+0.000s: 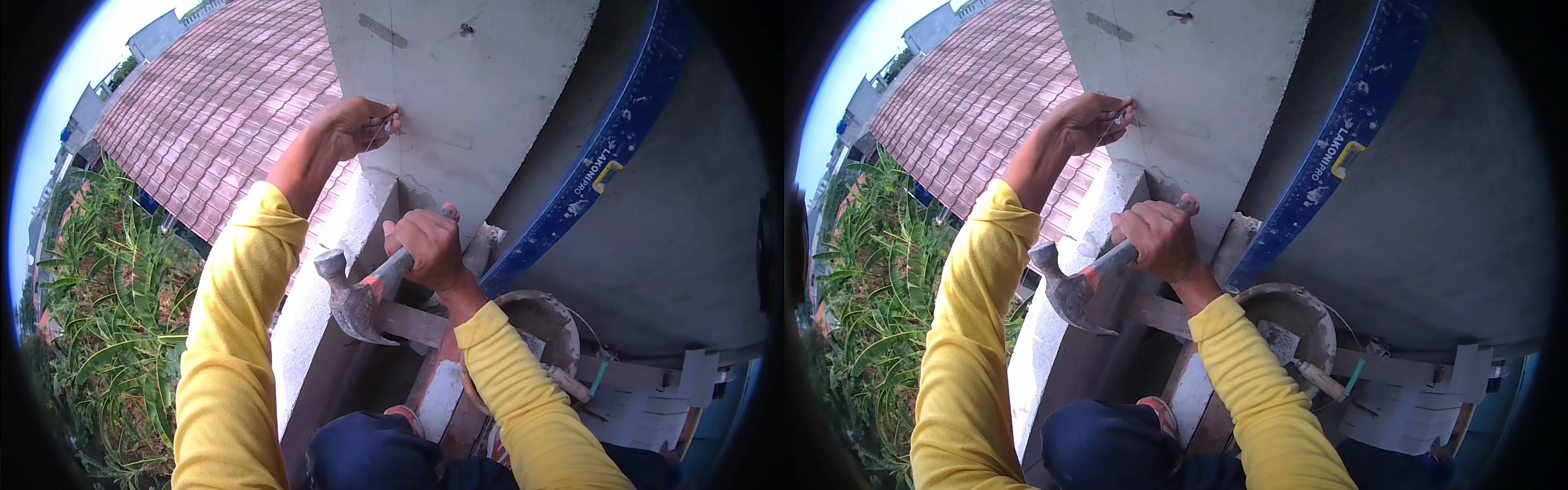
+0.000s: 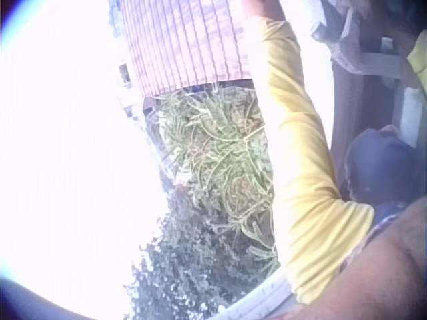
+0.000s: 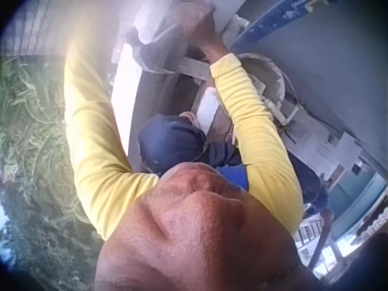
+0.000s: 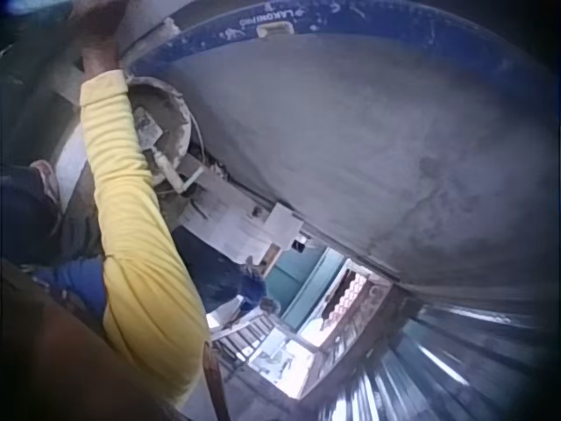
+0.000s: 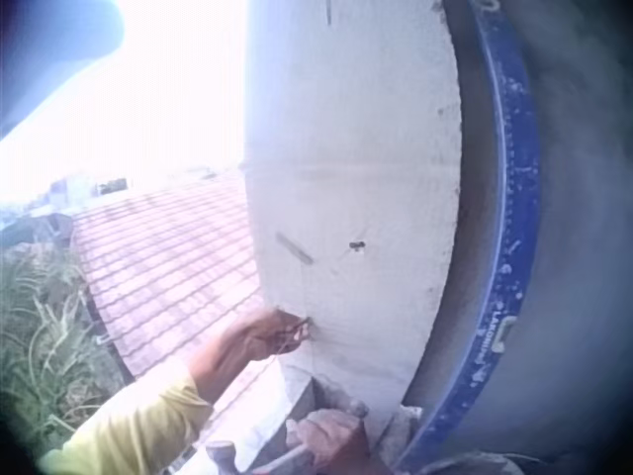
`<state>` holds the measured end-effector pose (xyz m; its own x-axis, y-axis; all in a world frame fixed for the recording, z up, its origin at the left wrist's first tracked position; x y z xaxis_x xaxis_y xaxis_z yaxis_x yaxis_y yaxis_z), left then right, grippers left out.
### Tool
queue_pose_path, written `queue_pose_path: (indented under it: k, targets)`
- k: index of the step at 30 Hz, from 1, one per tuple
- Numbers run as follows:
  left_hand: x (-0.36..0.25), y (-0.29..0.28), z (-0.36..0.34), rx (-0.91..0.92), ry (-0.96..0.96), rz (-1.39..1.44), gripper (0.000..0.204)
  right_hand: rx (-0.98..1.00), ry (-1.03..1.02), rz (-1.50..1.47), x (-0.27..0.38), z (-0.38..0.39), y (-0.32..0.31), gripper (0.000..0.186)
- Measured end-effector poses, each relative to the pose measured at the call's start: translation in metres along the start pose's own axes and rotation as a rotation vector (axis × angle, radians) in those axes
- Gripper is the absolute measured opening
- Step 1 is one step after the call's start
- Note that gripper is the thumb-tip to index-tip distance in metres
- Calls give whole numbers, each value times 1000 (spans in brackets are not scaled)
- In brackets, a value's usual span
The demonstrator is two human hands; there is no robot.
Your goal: The person applies cement to a wall using a trowel, then places a white tile onto the wet cement. They use a hammer to tap the tile into place and ensure it is level.
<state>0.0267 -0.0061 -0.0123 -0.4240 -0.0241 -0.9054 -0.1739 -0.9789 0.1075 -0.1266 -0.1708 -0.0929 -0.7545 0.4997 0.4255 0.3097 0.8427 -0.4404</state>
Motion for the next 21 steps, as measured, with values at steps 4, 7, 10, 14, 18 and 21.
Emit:
queue_pose_path:
  k: [4, 7, 10, 14, 18, 21]
  targets:
    - [17, 4, 2, -16, 10, 43, 8, -83, 214, 89, -22, 10, -6, 23]
    - [16, -11, -5, 31, 0, -21, 8, -94, 101, 9, 3, 7, -3, 23]
    - [10, 1, 11, -43, -28, -13, 8, 52, -55, 11, 11, 1, -12, 21]
    - [5, 10, 10, -32, 0, -24, 9, -190, 410, 14, -19, 12, -6, 16]
    - [10, 0, 22, -34, -36, -42, 11, -178, 642, -265, 17, 39, -4, 15]
    - [11, 1, 25, 35, -12, -38, 11, -239, 533, -230, 49, 43, -27, 17]
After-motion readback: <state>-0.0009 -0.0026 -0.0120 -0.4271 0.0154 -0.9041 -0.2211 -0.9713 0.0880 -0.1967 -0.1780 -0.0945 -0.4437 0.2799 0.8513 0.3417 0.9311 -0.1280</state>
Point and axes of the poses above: each hand's wrist, its own z-axis away from the middle knuckle, its own y-axis out of the palm, x = y × z, the point moved 3 cm from there along -z, towards the middle knuckle, and after that the axes turned 6 degrees about -z, right-handed, at the moved point
